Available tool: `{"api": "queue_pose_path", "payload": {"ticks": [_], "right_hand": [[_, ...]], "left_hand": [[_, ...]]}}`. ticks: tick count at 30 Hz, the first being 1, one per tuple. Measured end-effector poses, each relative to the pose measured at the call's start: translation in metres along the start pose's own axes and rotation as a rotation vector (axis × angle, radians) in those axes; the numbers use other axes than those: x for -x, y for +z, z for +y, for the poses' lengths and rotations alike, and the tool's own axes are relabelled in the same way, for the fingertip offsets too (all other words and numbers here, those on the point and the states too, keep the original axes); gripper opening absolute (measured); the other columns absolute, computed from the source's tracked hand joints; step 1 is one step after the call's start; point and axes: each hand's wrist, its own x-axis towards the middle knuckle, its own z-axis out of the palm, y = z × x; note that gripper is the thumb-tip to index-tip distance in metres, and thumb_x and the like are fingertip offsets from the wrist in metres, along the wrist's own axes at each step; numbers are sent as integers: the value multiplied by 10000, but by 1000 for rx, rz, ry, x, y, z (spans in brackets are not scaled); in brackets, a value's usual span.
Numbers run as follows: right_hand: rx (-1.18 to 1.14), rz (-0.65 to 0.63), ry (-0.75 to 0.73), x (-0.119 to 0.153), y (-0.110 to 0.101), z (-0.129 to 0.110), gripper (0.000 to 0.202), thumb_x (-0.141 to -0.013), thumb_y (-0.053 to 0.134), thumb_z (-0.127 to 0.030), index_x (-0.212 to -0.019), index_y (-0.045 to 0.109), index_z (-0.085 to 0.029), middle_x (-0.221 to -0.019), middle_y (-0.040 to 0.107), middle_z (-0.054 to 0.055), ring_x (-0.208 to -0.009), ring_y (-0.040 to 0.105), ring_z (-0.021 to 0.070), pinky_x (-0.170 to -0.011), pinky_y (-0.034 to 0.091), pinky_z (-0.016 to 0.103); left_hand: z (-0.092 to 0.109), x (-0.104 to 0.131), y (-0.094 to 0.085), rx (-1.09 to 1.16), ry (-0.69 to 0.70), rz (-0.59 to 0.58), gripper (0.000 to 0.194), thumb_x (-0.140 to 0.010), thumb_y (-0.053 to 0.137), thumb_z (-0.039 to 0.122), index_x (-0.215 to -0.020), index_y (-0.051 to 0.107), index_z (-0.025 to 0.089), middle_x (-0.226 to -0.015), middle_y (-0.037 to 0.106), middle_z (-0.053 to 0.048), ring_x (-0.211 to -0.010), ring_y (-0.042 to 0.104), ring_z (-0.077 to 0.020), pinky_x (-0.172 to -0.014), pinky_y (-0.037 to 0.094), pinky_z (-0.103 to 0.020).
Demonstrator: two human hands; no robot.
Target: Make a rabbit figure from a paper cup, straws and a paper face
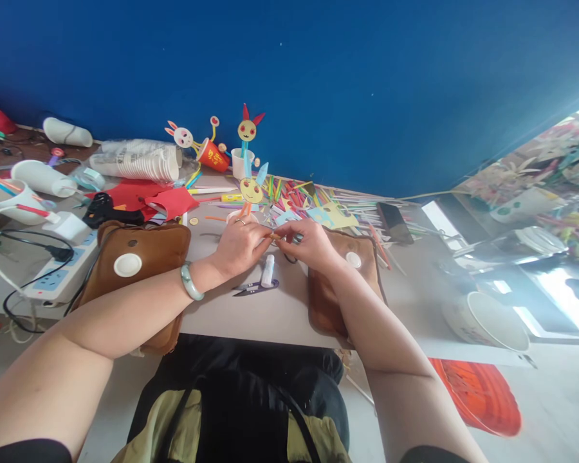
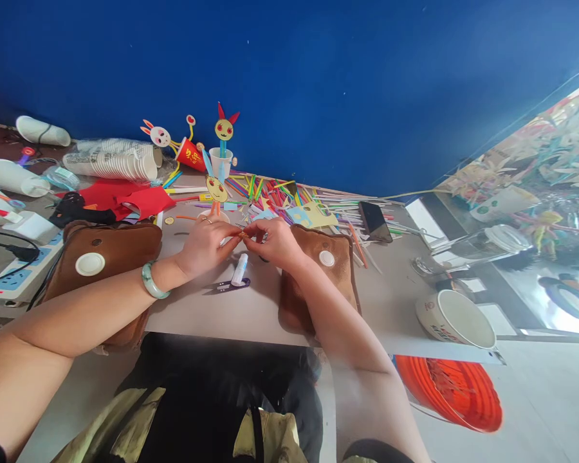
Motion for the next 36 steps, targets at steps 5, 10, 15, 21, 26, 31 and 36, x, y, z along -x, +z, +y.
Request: {"api": "queue_pose_path", "payload": {"ticks": [5,10,15,21,26,31,36], "right_hand": [[0,13,9,1,-1,1,98,-777,695,-234,-840,748,-180,-737,743,24,-607,609,130,-596,460,252],[-6,-1,14,0,0,1,82,-772,696,-221,-821,748,-183,-706,729,14,-598,602,126,-593,447,252],[-14,-4,2,1,2,2,100,-789,688,-247,-818,754,-177,-682,711,12,-598,592,125,-595,447,251],[16,4,-25,0,5,6,130,-829,654,-272,-781,743,-190,-653,706,4,-587,579,132,-649,447,277],[80,29,-42,0,5,5,141,-841,657,-279,-746,733,-207,-647,712,-10,-594,571,135,-814,439,338],[102,41,-48,1,7,3,140,-839,649,-253,-726,721,-211,-630,703,-12,-621,566,143,-845,429,343],[50,50,-29,1,7,2,106,-822,680,-269,-756,731,-203,-632,693,-12,-595,576,133,-763,447,311]], "left_hand": [[-1,1,1,12,6,12,233,-978,539,312,-1002,735,187,-937,778,-68,-982,671,-275,-942,400,-474],[-1,3,1,21,7,21,219,-960,556,295,-1022,735,184,-974,779,-74,-1010,672,-275,-965,406,-475],[-1,2,0,10,14,9,206,-968,545,264,-991,735,189,-955,778,-64,-994,673,-271,-957,408,-467],[-1,2,0,6,30,14,246,-994,513,303,-968,735,201,-925,772,-59,-977,665,-265,-947,400,-458],[-1,2,1,8,25,4,258,-994,504,314,-939,732,208,-897,770,-54,-964,656,-266,-946,389,-450],[0,2,1,6,13,-5,269,-997,495,321,-928,729,207,-894,763,-62,-957,653,-264,-930,387,-441],[-2,2,1,5,2,19,251,-989,520,321,-954,735,197,-916,762,-67,-977,659,-269,-906,399,-433]]}}
